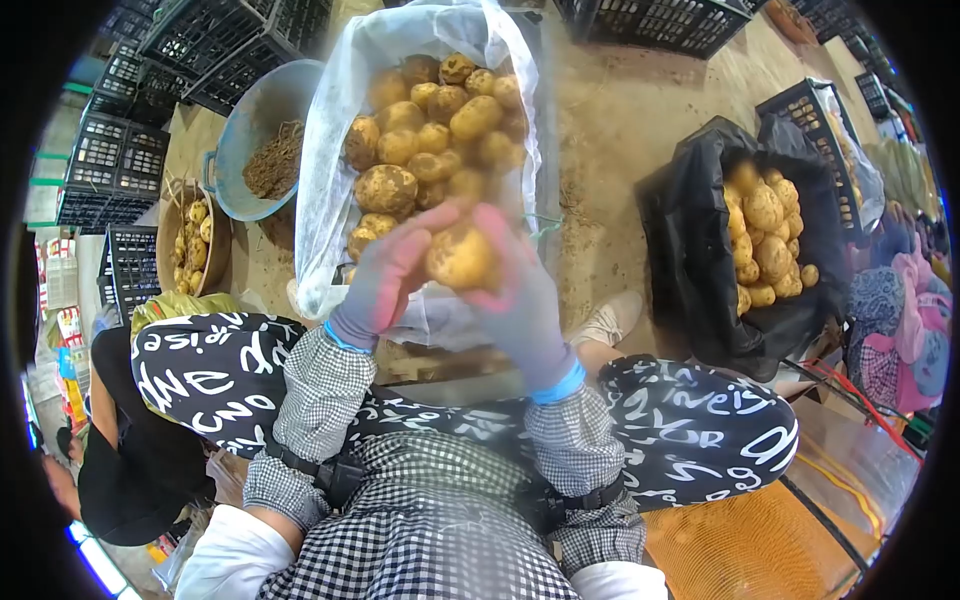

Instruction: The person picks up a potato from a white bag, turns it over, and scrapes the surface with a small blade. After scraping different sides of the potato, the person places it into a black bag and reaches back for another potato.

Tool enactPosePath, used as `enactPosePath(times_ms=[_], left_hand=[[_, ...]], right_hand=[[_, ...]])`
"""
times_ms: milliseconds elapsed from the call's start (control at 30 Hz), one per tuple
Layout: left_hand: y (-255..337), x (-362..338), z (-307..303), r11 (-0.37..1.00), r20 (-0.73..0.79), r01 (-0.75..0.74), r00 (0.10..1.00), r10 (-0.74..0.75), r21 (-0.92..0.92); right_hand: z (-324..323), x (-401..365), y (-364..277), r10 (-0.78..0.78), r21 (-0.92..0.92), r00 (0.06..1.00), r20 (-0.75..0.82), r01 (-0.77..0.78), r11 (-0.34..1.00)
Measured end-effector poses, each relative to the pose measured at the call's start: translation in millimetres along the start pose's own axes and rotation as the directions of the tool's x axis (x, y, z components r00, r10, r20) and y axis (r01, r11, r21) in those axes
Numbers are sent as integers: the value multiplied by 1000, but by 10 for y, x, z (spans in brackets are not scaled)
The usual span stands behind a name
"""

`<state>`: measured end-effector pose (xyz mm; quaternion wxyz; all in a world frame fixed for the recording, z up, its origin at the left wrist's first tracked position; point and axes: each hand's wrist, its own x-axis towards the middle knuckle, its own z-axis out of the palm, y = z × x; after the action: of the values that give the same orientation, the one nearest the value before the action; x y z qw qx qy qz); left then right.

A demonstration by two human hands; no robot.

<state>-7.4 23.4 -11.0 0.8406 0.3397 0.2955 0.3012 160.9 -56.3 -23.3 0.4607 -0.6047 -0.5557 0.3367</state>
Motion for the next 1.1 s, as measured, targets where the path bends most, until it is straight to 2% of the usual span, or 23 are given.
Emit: enactPosePath(times_ms=[33, 100, 167, 200, 267, 300, 367, 400, 467, 567, 600, 633, 667, 733, 767, 800, 833, 867, 900, 933, 1000, 1033, 1100], left_hand=[[-13, 28, 1, 980, -2, -58, 998, 60, 191], [-35, 87, 10, 821, 30, -164, 984, 177, 547], [-53, 56, 70, 905, 51, -162, 987, 154, 393], [-72, 37, 108, 938, 65, -157, 988, 144, 310], [-152, 38, 150, 912, 45, -272, 961, 272, 307], [-183, 43, 152, 893, 35, -330, 941, 335, 308], [-235, 65, 109, 927, -172, -210, 947, 272, 310], [-234, 68, 111, 941, -274, -150, 932, 236, 302], [-261, 119, 196, 926, -303, -166, 913, 275, 339], [-411, 331, 112, 891, -244, -223, 910, 336, 396], [-445, 434, 49, 877, -209, -246, 912, 354, 412], [-334, 590, 14, 773, -338, 19, 906, 255, 635], [-300, 761, -79, 735, -361, 21, 881, 308, 677], [-336, 1104, -320, 656, -391, 33, 825, 407, 754], [-272, 1253, -407, 645, -362, 65, 868, 340, 762], [-213, 1420, -481, 634, -320, 86, 910, 265, 769], [-186, 1596, -374, 624, -263, 95, 947, 183, 776], [-232, 1746, -208, 730, -182, 0, 968, 171, 684], [-185, 1780, 40, 818, -108, -75, 980, 165, 570], [-114, 1729, 255, 887, -50, -127, 985, 166, 444], [48, 1449, 683, 821, 205, -245, 966, 160, 515], [84, 1302, 809, 782, 319, -307, 936, 147, 542], [36, 1063, 875, 871, 330, -209, 942, 58, 444]], right_hand=[[-11, -9, 18, -29, -59, 999, 16, 30, 998], [-12, -2, 68, -88, -136, 995, 39, 93, 986], [18, -2, 119, -144, -169, 988, 51, 151, 974], [32, 8, 92, -89, -106, 996, 25, 91, 990], [51, 32, 14, 27, 19, 999, -17, -27, 999], [60, 18, 48, -21, -19, 1000, -10, 20, 1000], [98, -11, 138, -120, -91, 993, 13, 121, 989], [108, -25, 126, -63, -81, 998, 17, 64, 995], [113, -19, 83, 41, -64, 999, 26, -40, 997], [-31, 73, -169, 172, 316, 985, 19, -169, 934], [-85, 70, -160, 337, 486, 939, -66, -264, 833], [-179, 77, -122, 501, 648, 858, -116, -317, 693], [-350, 113, -68, 497, 632, 813, -305, -217, 744], [-785, 133, 77, 465, 618, 699, -544, -42, 785], [-924, 144, 54, 402, 590, 640, -655, 100, 802], [-1075, 104, 133, 334, 428, 625, -705, 1, 904], [-1091, 117, 133, 204, 265, 622, -756, 6, 964], [-1040, 145, 118, 69, 89, 615, -786, 2, 996], [-941, 170, 152, 77, 125, 615, -785, 35, 992], [-869, 172, 158, -7, -37, 658, -753, -31, 999], [-702, 202, 189, 73, 90, 701, -709, -13, 996], [-665, 211, 162, 38, 45, 729, -683, -11, 999], [-607, 189, 75, -27, -52, 784, -621, -6, 999]])
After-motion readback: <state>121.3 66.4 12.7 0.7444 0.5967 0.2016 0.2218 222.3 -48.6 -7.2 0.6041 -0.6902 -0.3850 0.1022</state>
